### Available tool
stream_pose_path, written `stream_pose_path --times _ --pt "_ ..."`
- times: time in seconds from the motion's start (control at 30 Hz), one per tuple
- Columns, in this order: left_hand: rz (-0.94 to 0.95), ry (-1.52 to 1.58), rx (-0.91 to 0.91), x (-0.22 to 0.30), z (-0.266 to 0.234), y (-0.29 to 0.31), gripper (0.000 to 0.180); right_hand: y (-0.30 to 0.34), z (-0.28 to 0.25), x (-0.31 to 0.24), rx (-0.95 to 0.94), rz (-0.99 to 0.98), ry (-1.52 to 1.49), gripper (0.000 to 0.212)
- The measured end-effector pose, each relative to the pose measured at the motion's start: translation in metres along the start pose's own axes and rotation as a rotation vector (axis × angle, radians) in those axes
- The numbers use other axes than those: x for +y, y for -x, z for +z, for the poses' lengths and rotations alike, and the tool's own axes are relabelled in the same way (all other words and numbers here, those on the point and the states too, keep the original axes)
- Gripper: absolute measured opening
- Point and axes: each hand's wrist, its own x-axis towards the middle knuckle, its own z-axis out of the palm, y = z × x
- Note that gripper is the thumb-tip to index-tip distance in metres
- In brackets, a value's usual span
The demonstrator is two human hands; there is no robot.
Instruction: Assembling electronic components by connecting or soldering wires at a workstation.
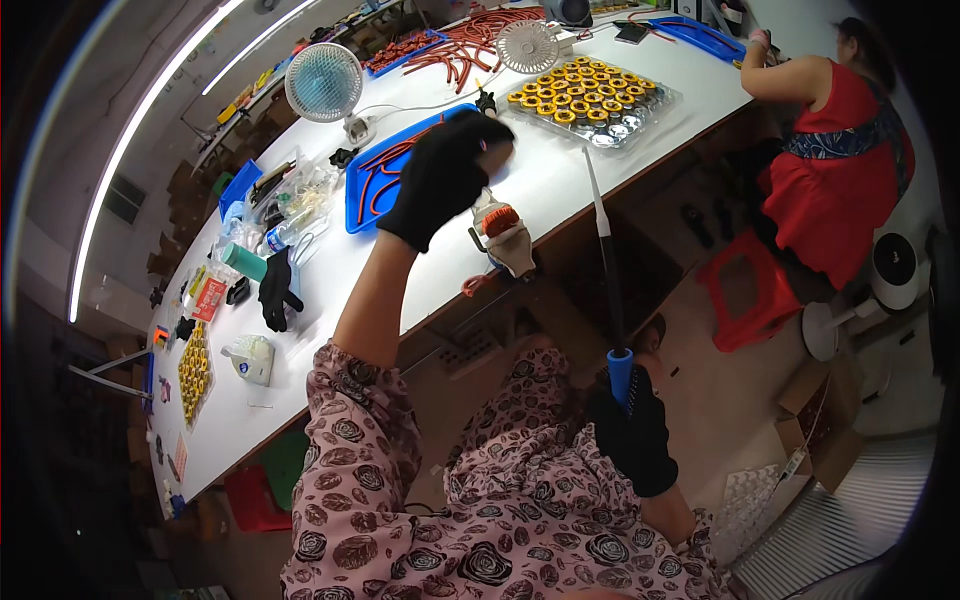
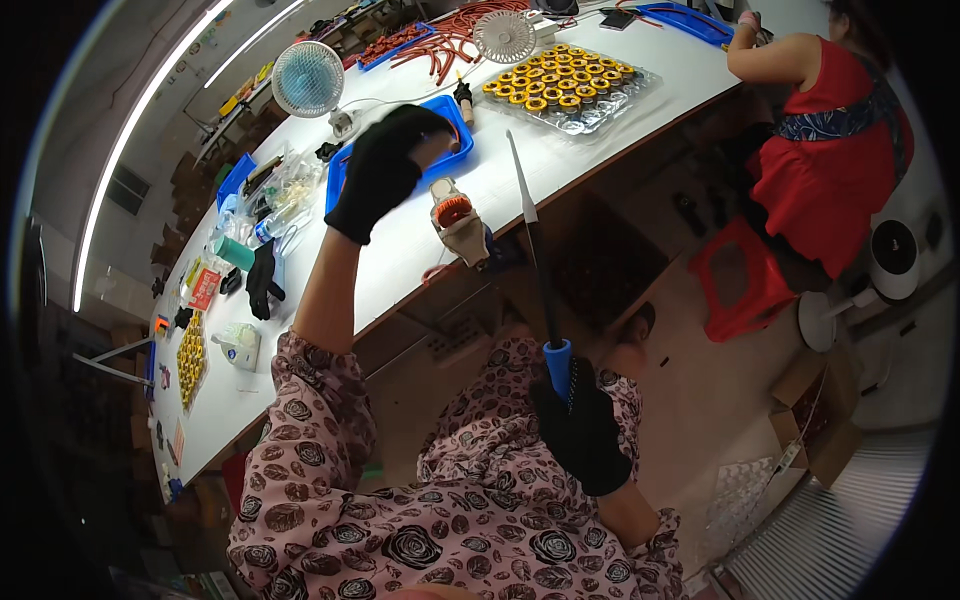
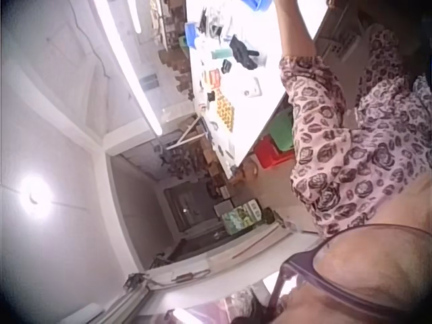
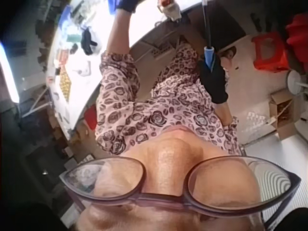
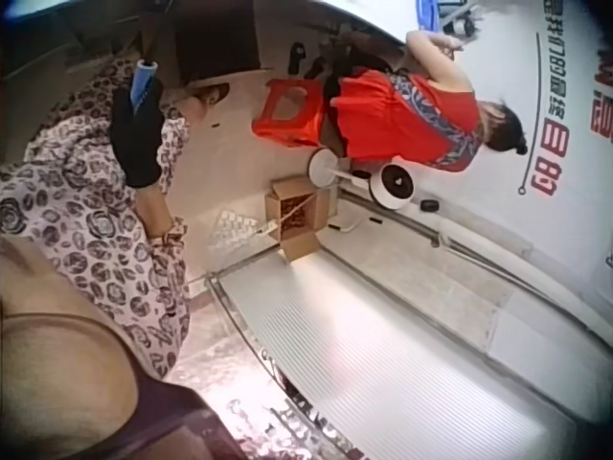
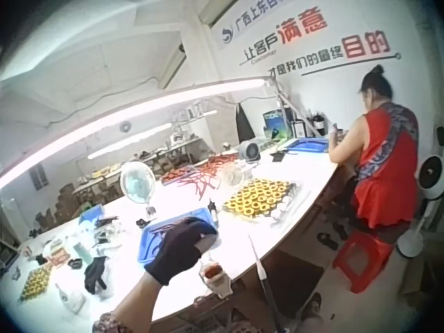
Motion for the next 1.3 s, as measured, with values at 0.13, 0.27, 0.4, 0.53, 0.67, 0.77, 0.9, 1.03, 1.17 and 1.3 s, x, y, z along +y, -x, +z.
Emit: stream_pose_path --times 0.13,0.27,0.4,0.53,0.67,0.77,0.9,1.03,1.17,1.3 --pt "0.163 0.03 -0.651 0.04 0.0 0.052 0.038 -0.011 -0.019 -0.001 -0.051 0.22 -0.399 0.028" --pt "0.461 -0.285 -0.669 0.062 0.006 0.093 0.041 -0.004 -0.016 0.016 -0.097 0.354 -0.533 0.018" --pt "0.317 -0.377 -0.507 0.057 0.023 0.102 0.034 -0.005 -0.009 0.017 -0.184 0.547 -0.683 0.016" --pt "0.536 -0.089 -0.486 0.03 0.032 0.094 0.022 -0.007 -0.011 0.013 -0.161 0.528 -0.761 0.015" --pt "0.705 -0.112 -0.646 0.023 0.023 0.083 0.014 -0.011 -0.018 0.009 -0.162 0.636 -0.859 0.015" --pt "0.332 0.065 -0.55 0.043 -0.002 0.034 0.007 -0.013 -0.019 0.014 -0.098 0.633 -0.965 0.015" --pt "0.025 0.028 0.057 -0.021 0.01 0.008 0.02 -0.013 -0.008 0.012 -0.181 0.541 -0.958 0.015" --pt "-0.873 0.942 -0.105 -0.056 0.05 0.04 0.018 -0.014 -0.004 0.006 -0.512 0.658 -1.045 0.014" --pt "-0.603 0.62 0.092 -0.053 0.051 0.038 0.016 -0.005 0.009 0.007 -0.616 0.689 -1.047 0.015" --pt "0.239 -0.025 -0.023 -0.002 0.036 0.005 0.015 -0.004 0.012 0.013 -0.47 0.66 -1.097 0.016"
